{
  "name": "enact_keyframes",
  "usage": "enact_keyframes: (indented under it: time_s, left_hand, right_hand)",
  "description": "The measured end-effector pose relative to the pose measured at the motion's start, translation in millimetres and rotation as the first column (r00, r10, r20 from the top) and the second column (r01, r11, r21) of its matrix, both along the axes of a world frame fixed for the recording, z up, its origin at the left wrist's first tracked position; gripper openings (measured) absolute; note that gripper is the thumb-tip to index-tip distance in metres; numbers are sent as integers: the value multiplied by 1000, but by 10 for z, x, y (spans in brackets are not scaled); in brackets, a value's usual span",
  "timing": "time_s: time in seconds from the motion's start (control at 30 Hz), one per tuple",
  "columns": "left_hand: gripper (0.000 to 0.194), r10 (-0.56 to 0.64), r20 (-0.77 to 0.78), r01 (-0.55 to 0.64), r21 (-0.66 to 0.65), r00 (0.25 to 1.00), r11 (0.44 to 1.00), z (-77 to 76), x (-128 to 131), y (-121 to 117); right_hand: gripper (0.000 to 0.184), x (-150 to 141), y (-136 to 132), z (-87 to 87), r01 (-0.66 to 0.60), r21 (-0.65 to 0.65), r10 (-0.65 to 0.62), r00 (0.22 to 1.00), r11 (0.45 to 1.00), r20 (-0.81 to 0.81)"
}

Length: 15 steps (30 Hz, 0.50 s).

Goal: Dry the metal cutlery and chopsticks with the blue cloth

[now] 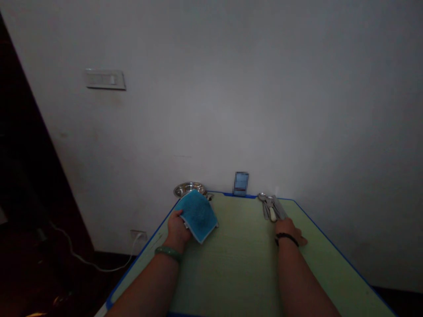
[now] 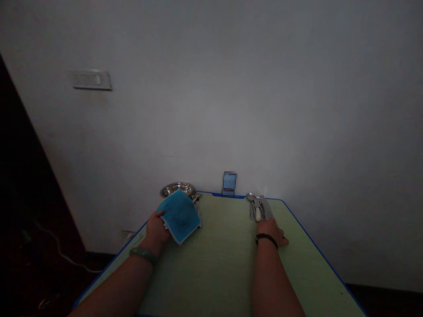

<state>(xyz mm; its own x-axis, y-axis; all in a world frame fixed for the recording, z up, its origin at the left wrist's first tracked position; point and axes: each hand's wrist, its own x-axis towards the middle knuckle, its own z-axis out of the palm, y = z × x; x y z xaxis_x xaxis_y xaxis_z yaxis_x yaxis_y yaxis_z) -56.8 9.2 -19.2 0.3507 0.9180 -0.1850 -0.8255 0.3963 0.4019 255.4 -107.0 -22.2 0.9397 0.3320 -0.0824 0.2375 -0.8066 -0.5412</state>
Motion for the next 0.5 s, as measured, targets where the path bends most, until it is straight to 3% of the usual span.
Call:
enact_keyframes:
  time_s: [0.13,0.5]
  left_hand:
    - [57,91,-130,-94,-14,987,995,72,27,-45]
    - [58,97,-155,-98,5,983,995,88,39,-50]
  right_hand:
    - [35,26,20,-30,4,24,-4,1000,1000,14]
    - [42,35,3,-23,-39,-19,40,999,999,36]
